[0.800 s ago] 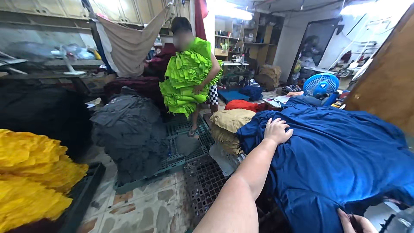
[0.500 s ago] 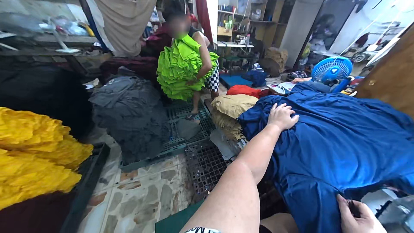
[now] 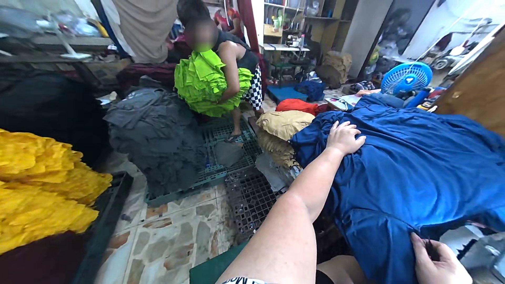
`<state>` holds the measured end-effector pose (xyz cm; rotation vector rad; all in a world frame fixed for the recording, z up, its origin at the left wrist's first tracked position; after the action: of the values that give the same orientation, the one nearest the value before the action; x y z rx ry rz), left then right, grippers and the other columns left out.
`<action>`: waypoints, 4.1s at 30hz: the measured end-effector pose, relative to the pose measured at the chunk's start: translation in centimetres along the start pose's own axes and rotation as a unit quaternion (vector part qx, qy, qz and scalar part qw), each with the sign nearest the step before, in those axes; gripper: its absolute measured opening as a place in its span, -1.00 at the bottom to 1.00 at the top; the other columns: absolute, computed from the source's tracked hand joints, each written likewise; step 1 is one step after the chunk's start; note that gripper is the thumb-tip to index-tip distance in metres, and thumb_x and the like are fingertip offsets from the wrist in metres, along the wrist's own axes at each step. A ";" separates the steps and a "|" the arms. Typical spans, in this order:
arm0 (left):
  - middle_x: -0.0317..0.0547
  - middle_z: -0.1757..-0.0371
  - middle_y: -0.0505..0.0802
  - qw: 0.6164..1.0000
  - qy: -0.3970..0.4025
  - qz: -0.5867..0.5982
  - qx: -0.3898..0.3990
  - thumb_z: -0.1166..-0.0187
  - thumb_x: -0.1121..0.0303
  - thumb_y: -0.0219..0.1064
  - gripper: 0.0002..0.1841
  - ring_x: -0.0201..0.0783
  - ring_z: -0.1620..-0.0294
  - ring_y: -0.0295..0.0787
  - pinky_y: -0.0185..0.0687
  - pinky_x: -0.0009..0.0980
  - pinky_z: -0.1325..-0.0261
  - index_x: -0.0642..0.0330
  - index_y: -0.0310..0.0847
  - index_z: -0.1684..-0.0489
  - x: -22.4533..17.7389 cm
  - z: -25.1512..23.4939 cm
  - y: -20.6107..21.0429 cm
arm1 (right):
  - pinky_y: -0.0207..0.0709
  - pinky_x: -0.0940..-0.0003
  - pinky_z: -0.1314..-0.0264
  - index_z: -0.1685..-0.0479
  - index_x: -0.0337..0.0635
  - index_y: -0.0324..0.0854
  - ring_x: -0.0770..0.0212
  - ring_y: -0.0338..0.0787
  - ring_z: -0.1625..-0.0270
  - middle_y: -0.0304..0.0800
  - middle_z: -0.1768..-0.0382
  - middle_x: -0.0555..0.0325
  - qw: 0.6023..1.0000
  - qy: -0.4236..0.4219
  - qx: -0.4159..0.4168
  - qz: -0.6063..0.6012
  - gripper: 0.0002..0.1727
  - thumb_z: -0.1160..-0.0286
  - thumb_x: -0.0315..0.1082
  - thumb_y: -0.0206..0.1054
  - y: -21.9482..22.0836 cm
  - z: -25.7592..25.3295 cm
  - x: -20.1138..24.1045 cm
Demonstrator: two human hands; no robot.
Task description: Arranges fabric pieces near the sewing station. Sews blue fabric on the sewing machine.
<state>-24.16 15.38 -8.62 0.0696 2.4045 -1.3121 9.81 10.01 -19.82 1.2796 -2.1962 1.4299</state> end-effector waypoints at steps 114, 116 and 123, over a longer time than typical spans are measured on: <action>-0.01 -0.40 0.77 0.839 0.103 -0.077 0.529 -0.70 0.47 0.04 -0.63 0.02 -0.57 0.57 0.29 0.06 -0.66 0.20 0.65 -0.36 11.6 47.2 15.7 | 0.36 0.63 0.28 0.29 -0.34 0.67 0.58 0.53 0.41 0.62 0.48 0.18 0.999 -0.015 -0.026 -0.018 -0.64 -0.63 -0.14 0.37 0.2 -0.1 -0.6; 0.01 -0.38 0.78 0.838 0.106 -0.079 0.530 -0.69 0.47 0.05 -0.64 0.03 -0.55 0.58 0.29 0.06 -0.66 0.20 0.66 -0.34 11.6 47.2 15.7 | 0.35 0.63 0.27 0.29 -0.34 0.66 0.58 0.52 0.41 0.62 0.48 0.18 0.999 -0.015 -0.026 -0.019 -0.64 -0.63 -0.14 0.37 0.3 -0.1 -0.6; 0.02 -0.44 0.75 0.827 0.087 -0.069 0.552 -0.72 0.45 0.04 -0.60 0.06 -0.58 0.54 0.24 0.11 -0.68 0.19 0.63 -0.44 11.2 46.8 15.3 | 0.42 0.57 0.23 0.26 -0.36 0.68 0.51 0.58 0.37 0.68 0.44 0.11 1.000 -0.008 -0.019 -0.019 -0.64 -0.63 -0.16 0.37 0.1 -0.1 -0.4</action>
<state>-16.00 -15.92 -47.39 0.3408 1.4401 -2.6712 9.90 10.30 -20.06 1.3171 -2.1854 1.3617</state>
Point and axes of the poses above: each hand's wrist, its own z-axis away from the middle knuckle, its own y-axis out of the palm, x = y × z, the point moved 2 cm from there along -z, towards the middle knuckle
